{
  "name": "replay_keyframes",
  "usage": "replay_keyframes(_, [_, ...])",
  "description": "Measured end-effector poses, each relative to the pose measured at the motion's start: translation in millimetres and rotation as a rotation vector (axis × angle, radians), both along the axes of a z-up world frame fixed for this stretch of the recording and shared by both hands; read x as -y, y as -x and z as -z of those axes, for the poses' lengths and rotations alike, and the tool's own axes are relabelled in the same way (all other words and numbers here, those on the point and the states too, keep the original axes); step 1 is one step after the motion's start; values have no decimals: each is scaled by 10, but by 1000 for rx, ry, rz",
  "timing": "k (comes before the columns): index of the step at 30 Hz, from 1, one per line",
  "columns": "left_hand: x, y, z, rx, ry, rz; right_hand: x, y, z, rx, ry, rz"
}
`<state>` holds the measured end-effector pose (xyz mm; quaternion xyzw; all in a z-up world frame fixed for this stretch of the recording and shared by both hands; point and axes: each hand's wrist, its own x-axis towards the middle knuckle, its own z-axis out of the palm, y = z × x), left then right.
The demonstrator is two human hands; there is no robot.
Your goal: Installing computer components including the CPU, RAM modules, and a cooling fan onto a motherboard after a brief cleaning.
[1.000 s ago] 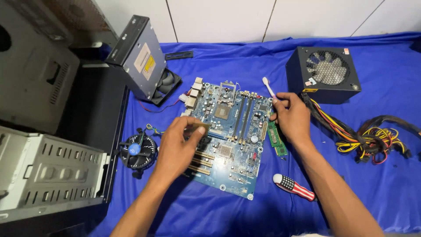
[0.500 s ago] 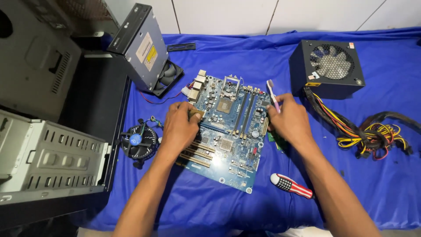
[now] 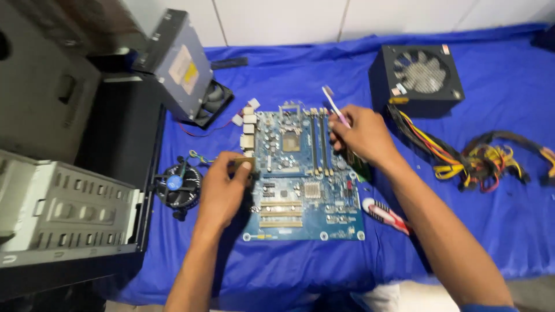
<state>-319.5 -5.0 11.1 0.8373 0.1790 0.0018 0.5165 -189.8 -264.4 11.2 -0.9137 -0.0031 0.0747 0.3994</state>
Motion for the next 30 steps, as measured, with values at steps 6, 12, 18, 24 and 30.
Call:
replay_keyframes(6, [-52, 80, 122, 97, -1, 134, 511, 104, -5, 138, 335, -102])
replay_keyframes(12, [127, 200, 50, 267, -246, 60, 929, 443, 247, 146, 541, -127])
replay_keyframes(18, [181, 73, 4, 344, -316, 147, 903, 688, 400, 628, 733, -148])
replay_keyframes(24, [139, -73, 58, 292, -266, 119, 686, 650, 446, 337, 474, -162])
replay_keyframes(30, [102, -169, 197, 279, -306, 102, 553, 423, 318, 115, 467, -58])
